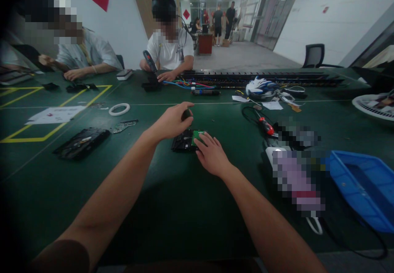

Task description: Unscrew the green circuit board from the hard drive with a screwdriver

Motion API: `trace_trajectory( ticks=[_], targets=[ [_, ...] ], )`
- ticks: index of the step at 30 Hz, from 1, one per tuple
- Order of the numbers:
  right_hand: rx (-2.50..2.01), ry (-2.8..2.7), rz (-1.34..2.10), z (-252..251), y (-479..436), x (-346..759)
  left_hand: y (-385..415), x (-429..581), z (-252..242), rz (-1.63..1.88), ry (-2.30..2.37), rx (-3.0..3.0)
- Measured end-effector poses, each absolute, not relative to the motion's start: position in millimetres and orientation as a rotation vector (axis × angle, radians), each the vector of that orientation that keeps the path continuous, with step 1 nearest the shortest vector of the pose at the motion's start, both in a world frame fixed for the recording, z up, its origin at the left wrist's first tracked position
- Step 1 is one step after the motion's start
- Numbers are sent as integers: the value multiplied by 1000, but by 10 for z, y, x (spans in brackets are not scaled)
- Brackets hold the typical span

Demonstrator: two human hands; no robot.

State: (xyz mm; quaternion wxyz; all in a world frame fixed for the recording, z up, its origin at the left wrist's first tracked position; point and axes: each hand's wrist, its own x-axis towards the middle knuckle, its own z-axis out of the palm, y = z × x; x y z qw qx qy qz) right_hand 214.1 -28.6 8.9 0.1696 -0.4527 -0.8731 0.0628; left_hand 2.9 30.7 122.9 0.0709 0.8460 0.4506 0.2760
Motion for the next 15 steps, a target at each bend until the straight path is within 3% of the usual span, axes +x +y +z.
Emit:
trace_trajectory(
  ticks=[15],
  targets=[
    [-1283,-2474,169,68,-284,2140,344,11,1209,768,1539,2561]
  ],
)
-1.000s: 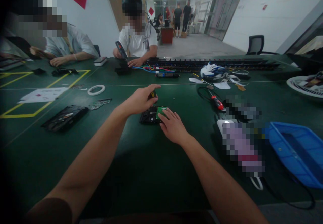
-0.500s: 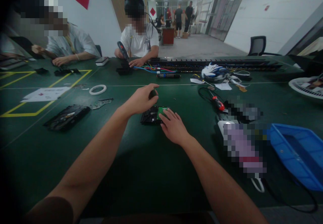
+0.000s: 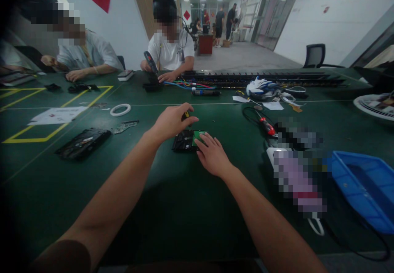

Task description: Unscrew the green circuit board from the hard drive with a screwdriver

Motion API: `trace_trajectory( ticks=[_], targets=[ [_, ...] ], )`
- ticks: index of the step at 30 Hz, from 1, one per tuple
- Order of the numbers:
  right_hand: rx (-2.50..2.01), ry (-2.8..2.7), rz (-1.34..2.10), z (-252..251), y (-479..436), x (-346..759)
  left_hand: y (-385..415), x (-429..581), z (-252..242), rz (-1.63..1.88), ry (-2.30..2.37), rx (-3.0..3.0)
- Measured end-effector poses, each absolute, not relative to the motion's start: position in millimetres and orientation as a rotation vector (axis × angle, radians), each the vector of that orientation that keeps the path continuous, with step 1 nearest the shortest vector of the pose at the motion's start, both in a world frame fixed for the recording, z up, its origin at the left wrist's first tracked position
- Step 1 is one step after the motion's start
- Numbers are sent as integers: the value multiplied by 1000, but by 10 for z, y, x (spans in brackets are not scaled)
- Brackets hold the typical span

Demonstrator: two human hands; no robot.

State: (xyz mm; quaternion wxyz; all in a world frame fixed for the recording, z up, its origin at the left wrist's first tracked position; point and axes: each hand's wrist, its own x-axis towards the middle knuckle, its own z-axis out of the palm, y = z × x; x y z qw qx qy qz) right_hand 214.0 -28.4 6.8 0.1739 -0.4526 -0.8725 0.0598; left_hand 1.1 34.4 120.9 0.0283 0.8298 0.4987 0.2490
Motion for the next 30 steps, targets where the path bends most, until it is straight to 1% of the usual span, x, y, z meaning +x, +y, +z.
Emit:
trace_trajectory(
  ticks=[7,12,19,26,30],
  targets=[
    [-1305,-2485,186,115,-292,2126,279,19,1262,778,1302,2578],
    [-1284,-2460,198,98,-289,2127,313,-2,1253,790,1320,2591],
    [-1273,-2476,173,82,-289,2141,351,13,1206,831,1469,2542],
    [-1286,-2473,176,86,-292,2132,299,-4,1239,836,1278,2511],
    [-1285,-2471,186,96,-288,2133,335,-16,1214,795,1326,2483]
  ],
)
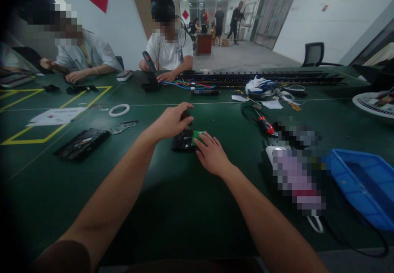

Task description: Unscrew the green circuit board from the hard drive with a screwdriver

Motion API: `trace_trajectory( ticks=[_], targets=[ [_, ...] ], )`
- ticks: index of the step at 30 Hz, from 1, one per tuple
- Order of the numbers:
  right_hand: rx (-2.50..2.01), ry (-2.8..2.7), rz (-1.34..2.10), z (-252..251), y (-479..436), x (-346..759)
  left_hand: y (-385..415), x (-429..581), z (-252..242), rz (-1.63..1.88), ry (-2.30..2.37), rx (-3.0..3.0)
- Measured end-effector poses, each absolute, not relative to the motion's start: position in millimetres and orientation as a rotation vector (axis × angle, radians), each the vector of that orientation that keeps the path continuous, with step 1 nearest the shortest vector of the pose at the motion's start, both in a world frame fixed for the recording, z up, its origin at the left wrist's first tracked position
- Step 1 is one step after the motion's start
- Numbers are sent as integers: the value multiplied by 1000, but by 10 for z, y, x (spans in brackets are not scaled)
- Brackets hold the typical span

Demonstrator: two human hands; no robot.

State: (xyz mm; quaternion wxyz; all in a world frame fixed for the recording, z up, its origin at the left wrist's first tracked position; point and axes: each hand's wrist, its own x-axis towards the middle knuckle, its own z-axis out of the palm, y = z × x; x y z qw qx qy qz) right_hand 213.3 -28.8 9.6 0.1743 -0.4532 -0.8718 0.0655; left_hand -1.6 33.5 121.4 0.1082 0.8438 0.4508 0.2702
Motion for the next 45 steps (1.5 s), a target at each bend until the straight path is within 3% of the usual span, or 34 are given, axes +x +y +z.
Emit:
trace_trajectory(
  ticks=[23,45],
  targets=[
    [-1305,-2479,195,82,-274,2123,278,195,1171,836,1370,2532],
    [-1298,-2474,202,81,-275,2130,297,59,1235,915,1114,2531]
  ],
)
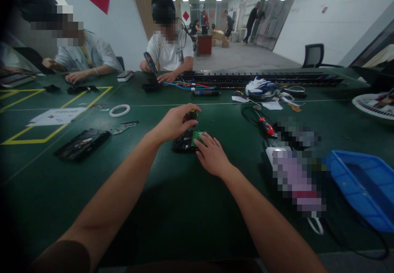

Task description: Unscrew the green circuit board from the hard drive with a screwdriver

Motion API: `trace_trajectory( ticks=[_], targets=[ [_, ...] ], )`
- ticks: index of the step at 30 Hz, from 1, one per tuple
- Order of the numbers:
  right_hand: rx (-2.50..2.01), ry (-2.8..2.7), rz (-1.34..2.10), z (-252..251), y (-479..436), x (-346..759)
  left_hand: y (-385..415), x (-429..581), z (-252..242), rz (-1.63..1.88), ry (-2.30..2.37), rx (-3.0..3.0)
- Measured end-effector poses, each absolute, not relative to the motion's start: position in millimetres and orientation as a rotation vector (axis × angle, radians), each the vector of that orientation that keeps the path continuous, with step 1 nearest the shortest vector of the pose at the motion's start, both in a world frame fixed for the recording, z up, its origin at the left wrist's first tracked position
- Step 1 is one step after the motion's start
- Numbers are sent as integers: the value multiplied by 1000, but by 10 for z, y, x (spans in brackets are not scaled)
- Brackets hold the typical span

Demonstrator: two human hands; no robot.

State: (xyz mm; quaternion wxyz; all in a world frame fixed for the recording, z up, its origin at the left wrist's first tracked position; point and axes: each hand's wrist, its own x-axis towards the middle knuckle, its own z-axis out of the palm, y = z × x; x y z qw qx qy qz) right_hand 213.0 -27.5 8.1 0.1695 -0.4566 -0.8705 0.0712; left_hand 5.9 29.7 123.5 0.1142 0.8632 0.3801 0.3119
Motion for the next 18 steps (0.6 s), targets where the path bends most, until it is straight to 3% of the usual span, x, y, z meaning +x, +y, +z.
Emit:
trace_trajectory(
  ticks=[10,18],
  targets=[
    [-1297,-2480,184,93,-283,2117,336,86,1207,1159,1110,2415],
    [-1300,-2476,186,97,-281,2126,378,55,1180,1146,984,2128]
  ],
)
